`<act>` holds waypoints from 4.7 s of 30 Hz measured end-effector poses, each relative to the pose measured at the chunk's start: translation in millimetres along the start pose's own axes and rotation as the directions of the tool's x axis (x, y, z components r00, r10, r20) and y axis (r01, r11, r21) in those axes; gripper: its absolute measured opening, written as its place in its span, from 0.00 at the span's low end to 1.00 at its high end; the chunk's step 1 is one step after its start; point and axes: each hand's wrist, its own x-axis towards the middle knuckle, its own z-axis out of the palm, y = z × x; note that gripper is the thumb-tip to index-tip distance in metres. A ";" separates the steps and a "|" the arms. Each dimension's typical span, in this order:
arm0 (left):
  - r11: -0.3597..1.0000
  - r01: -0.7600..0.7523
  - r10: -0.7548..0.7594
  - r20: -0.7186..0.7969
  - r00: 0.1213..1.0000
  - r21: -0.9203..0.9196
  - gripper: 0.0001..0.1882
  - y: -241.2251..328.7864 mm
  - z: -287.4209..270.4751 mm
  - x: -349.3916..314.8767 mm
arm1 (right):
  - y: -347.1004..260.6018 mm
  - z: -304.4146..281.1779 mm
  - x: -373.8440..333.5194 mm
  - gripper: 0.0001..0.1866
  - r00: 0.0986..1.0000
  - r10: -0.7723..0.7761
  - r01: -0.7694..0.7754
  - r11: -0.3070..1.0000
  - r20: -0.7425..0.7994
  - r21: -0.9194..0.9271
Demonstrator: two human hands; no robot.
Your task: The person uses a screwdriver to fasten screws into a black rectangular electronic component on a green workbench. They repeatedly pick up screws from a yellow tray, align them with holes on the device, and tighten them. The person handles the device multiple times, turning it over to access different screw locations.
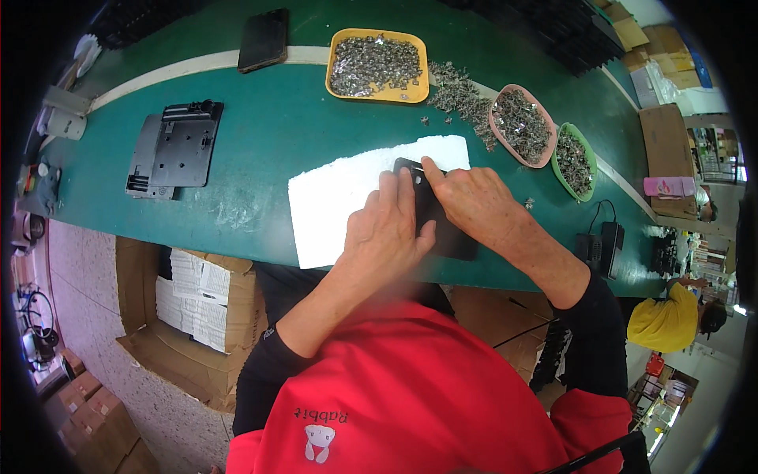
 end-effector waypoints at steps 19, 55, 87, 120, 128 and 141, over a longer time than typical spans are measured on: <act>0.998 0.056 -0.054 0.044 0.998 -0.037 0.39 2.0 -3.5 1.4 | 3.0 11.2 -4.7 0.32 0.999 0.046 -0.046 0.999 0.010 -0.006; 1.000 0.031 -0.031 0.002 1.000 0.002 0.38 5.4 -0.6 -0.2 | -2.3 -13.3 3.4 0.06 0.994 0.082 -0.086 0.995 0.073 0.058; 1.000 0.003 -0.003 -0.016 1.000 0.007 0.38 3.0 -2.2 0.0 | -10.2 -37.5 23.1 0.14 0.947 0.158 -0.160 0.987 0.281 -0.015; 1.000 0.012 -0.012 -0.058 0.998 0.010 0.37 6.3 -3.3 -3.4 | 14.6 -4.3 5.1 0.12 0.984 0.175 -0.177 0.939 0.032 0.294; 0.998 0.064 -0.064 0.016 0.998 0.003 0.37 7.8 -8.1 -4.8 | 55.5 16.6 52.3 0.11 0.919 0.339 -0.209 0.852 -0.201 0.480; 0.958 0.058 -0.122 -0.215 0.969 -0.280 0.29 -14.5 4.2 -7.1 | 55.2 32.0 74.9 0.10 0.901 0.358 -0.205 0.849 -0.245 0.487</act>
